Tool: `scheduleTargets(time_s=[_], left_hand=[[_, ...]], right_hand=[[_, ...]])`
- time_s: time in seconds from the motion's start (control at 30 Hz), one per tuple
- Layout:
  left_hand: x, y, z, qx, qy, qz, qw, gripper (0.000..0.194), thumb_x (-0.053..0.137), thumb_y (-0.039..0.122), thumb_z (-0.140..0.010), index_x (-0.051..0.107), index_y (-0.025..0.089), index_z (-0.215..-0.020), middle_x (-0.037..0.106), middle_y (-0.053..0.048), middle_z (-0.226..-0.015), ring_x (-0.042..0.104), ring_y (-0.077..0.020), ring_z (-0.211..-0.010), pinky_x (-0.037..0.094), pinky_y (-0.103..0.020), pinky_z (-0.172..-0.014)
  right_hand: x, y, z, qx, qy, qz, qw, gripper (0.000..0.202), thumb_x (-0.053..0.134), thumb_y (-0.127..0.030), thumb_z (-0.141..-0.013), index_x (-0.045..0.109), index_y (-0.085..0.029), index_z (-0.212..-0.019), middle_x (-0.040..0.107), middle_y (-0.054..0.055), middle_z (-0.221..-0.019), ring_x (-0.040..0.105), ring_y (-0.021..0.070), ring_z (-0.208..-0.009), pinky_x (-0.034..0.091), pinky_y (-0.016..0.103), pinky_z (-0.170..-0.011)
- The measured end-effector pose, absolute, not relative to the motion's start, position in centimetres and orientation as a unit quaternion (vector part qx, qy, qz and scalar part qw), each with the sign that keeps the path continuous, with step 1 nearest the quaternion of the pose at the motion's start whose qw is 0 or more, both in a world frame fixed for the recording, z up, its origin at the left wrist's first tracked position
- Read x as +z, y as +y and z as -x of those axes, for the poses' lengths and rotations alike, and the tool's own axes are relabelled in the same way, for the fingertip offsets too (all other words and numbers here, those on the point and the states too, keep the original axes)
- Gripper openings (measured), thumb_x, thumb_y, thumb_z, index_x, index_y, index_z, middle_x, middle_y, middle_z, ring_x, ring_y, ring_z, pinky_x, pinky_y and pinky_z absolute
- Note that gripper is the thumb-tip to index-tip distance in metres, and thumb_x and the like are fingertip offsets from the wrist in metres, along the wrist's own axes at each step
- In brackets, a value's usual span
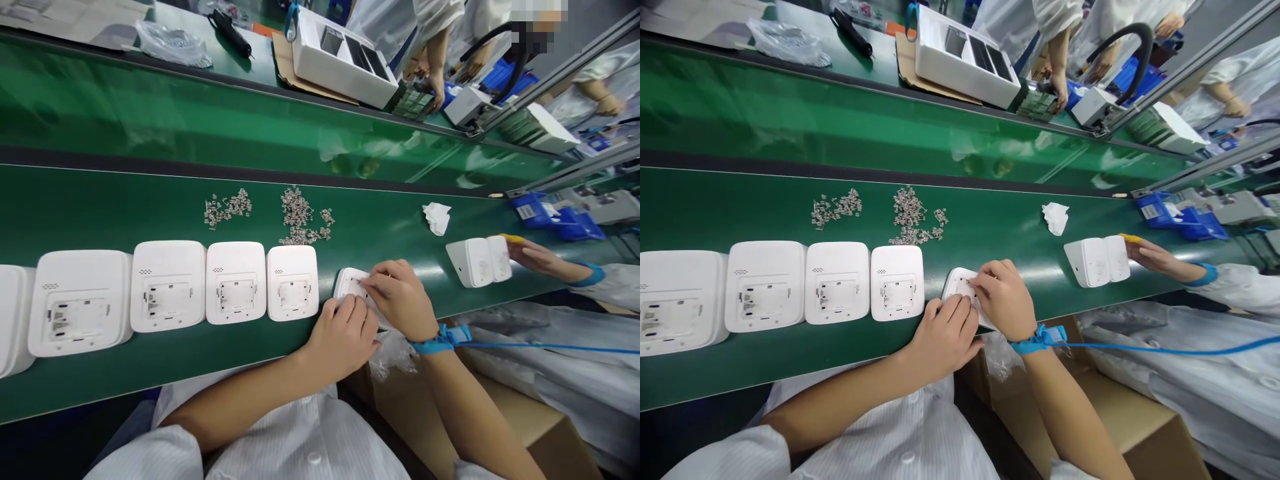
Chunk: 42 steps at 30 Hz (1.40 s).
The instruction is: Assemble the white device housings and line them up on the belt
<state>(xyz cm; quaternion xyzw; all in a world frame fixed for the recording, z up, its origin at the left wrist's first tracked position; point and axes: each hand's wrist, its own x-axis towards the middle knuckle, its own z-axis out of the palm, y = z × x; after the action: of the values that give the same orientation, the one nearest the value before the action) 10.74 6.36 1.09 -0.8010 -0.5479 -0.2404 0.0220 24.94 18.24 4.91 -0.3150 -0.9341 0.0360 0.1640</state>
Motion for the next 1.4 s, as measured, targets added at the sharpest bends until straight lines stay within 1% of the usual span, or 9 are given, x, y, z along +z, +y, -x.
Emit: scheduleTargets(time_s=[0.1, 0.23, 0.33, 0.5, 0.67, 0.87, 1.03, 1.13, 1.4], left_hand=[[1.2, 6.6, -11.1, -0.257, -0.555, 0.791, 0.018, 0.039, 0.053, 0.041, -0.098, 0.061, 0.009, -0.118, 0.061, -0.016, -0.118, 0.054, -0.0268, -0.108, 0.041, -0.039, -0.084], [1.4, 6.9, -11.7, -0.229, -0.582, 0.780, 0.039, 0.050, 0.050, 0.041, -0.098, 0.055, 0.004, -0.132, 0.052, -0.025, -0.139, 0.057, -0.0286, -0.110, 0.042, -0.038, -0.083], [1.5, 7.1, -12.0, -0.203, -0.592, 0.779, 0.041, 0.051, 0.047, 0.041, -0.100, 0.054, 0.004, -0.135, 0.048, -0.026, -0.145, 0.058, -0.0282, -0.109, 0.043, -0.037, -0.081], [1.5, 7.3, -12.1, -0.191, -0.594, 0.780, 0.044, 0.048, 0.044, 0.040, -0.102, 0.057, 0.005, -0.133, 0.049, -0.026, -0.144, 0.059, -0.0274, -0.108, 0.044, -0.037, -0.080], [1.4, 7.5, -12.1, -0.192, -0.591, 0.781, 0.066, 0.046, 0.041, 0.039, -0.104, 0.059, 0.007, -0.131, 0.053, -0.023, -0.141, 0.060, -0.0262, -0.104, 0.044, -0.036, -0.079], [1.1, 7.5, -12.1, -0.185, -0.587, 0.785, 0.068, 0.043, 0.041, 0.035, -0.104, 0.059, 0.008, -0.132, 0.048, -0.021, -0.147, 0.059, -0.0249, -0.108, 0.044, -0.036, -0.082], [0.8, 7.5, -12.2, -0.187, -0.586, 0.784, 0.083, 0.043, 0.043, 0.034, -0.103, 0.058, 0.006, -0.133, 0.048, -0.023, -0.147, 0.060, -0.0247, -0.106, 0.044, -0.036, -0.083], [0.6, 7.5, -12.2, -0.189, -0.586, 0.783, 0.090, 0.044, 0.042, 0.033, -0.103, 0.057, 0.004, -0.133, 0.048, -0.024, -0.147, 0.060, -0.0249, -0.105, 0.044, -0.036, -0.082], [0.4, 7.5, -12.2, -0.190, -0.579, 0.788, 0.090, 0.043, 0.044, 0.030, -0.102, 0.057, 0.003, -0.133, 0.050, -0.025, -0.145, 0.060, -0.0253, -0.104, 0.043, -0.036, -0.082]], right_hand=[[5.0, 17.7, -25.2, 0.021, -0.939, 0.310, 0.150, 0.018, 0.056, -0.012, -0.096, 0.071, -0.017, -0.087, 0.062, 0.008, -0.089, 0.050, 0.0238, -0.085, 0.047, 0.039, -0.074], [4.7, 16.8, -25.5, 0.028, -0.917, 0.346, 0.197, 0.013, 0.058, -0.014, -0.096, 0.070, -0.018, -0.097, 0.066, 0.006, -0.090, 0.056, 0.0224, -0.084, 0.050, 0.037, -0.076], [4.2, 16.4, -25.4, 0.021, -0.891, 0.382, 0.245, 0.006, 0.062, -0.015, -0.093, 0.067, -0.017, -0.096, 0.068, 0.004, -0.085, 0.059, 0.0218, -0.081, 0.050, 0.036, -0.075], [3.9, 16.3, -24.9, 0.012, -0.887, 0.380, 0.262, 0.005, 0.061, -0.013, -0.093, 0.065, -0.017, -0.091, 0.068, 0.004, -0.083, 0.061, 0.0213, -0.080, 0.049, 0.035, -0.073], [3.7, 16.3, -24.9, -0.002, -0.893, 0.370, 0.256, 0.007, 0.062, -0.013, -0.093, 0.065, -0.018, -0.089, 0.069, 0.003, -0.083, 0.061, 0.0209, -0.080, 0.048, 0.035, -0.077], [3.9, 16.2, -24.6, -0.020, -0.892, 0.392, 0.226, 0.010, 0.058, -0.012, -0.092, 0.064, -0.017, -0.086, 0.069, 0.003, -0.080, 0.061, 0.0205, -0.077, 0.047, 0.033, -0.075], [4.4, 16.4, -24.2, -0.051, -0.879, 0.414, 0.233, 0.008, 0.061, -0.015, -0.087, 0.065, -0.019, -0.082, 0.069, 0.001, -0.075, 0.062, 0.0179, -0.070, 0.045, 0.029, -0.067], [4.6, 16.6, -24.0, -0.069, -0.878, 0.422, 0.214, 0.009, 0.062, -0.017, -0.086, 0.066, -0.020, -0.079, 0.069, 0.000, -0.071, 0.062, 0.0182, -0.066, 0.042, 0.029, -0.062], [4.3, 16.1, -24.7, -0.078, -0.904, 0.377, 0.188, 0.017, 0.054, -0.016, -0.097, 0.067, -0.021, -0.086, 0.072, 0.002, -0.077, 0.063, 0.0189, -0.074, 0.045, 0.033, -0.073]])
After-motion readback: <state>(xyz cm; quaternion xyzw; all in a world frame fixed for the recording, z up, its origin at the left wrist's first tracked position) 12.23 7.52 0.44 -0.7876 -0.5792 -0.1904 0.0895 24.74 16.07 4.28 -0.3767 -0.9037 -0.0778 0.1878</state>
